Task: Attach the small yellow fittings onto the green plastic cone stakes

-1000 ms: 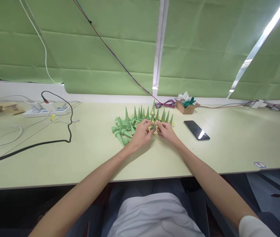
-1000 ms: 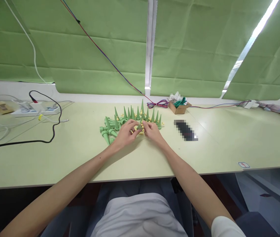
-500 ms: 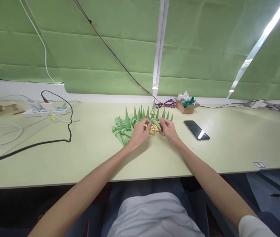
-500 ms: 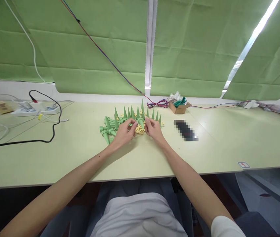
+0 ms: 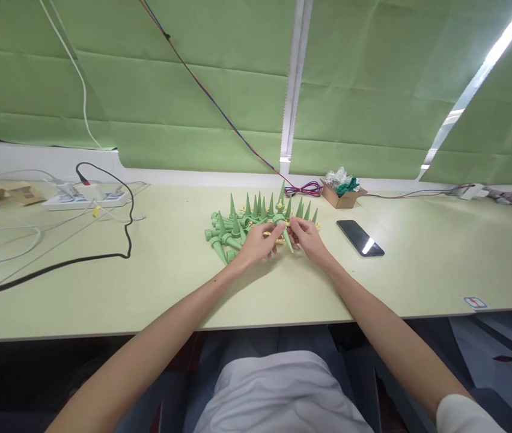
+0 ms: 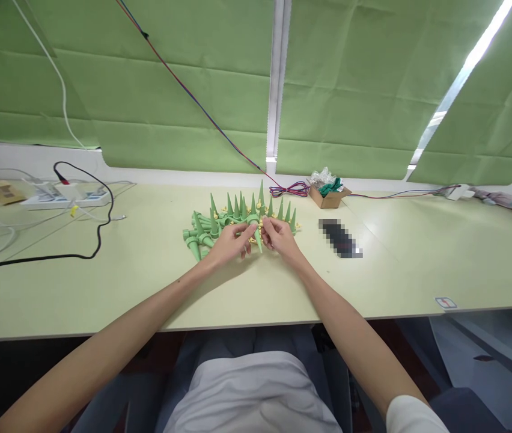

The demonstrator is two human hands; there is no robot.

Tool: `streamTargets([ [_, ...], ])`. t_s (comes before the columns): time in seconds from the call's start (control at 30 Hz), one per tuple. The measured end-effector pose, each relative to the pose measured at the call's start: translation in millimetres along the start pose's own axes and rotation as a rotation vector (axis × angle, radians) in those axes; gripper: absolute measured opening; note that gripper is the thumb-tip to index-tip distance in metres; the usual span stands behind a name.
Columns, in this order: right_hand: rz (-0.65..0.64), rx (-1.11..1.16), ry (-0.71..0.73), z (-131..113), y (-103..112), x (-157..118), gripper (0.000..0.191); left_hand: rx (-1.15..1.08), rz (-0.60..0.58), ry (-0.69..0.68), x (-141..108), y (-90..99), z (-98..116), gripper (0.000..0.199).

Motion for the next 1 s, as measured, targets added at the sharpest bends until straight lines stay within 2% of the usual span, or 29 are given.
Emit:
streamTargets([
  [0.4,-0.003,0.061,-0.042,8.9,1.2,1.2,0.061,0.136,0.064,-0.192,-4.3,3.8,18.8,0.033],
  [0.63,0.007,0.078,-0.073,12.3,1.8,3.2,0.06,0.318,0.101,-0.316,-2.8,3.6,21.4,0.026],
  [0.8,0.002,0.082,-0.087,14.8,1.8,4.0,0.059,0.326,0.116,-0.409,-4.2,2.4,25.7,0.014],
  [1.0,0.013,0.091,-0.087,15.7,2.8,5.0,0.058,0.394,0.131,-0.471,-6.7,-0.2,26.9,0.01],
])
Point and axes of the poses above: each hand's wrist, its own x-axis towards the middle knuckle, its own y-axis out of the back of the hand, z = x × y, the point moved 9 cm from there along x, towards the middle knuckle, and after that the axes turned 6 degrees about z, right-handed, at the moved point
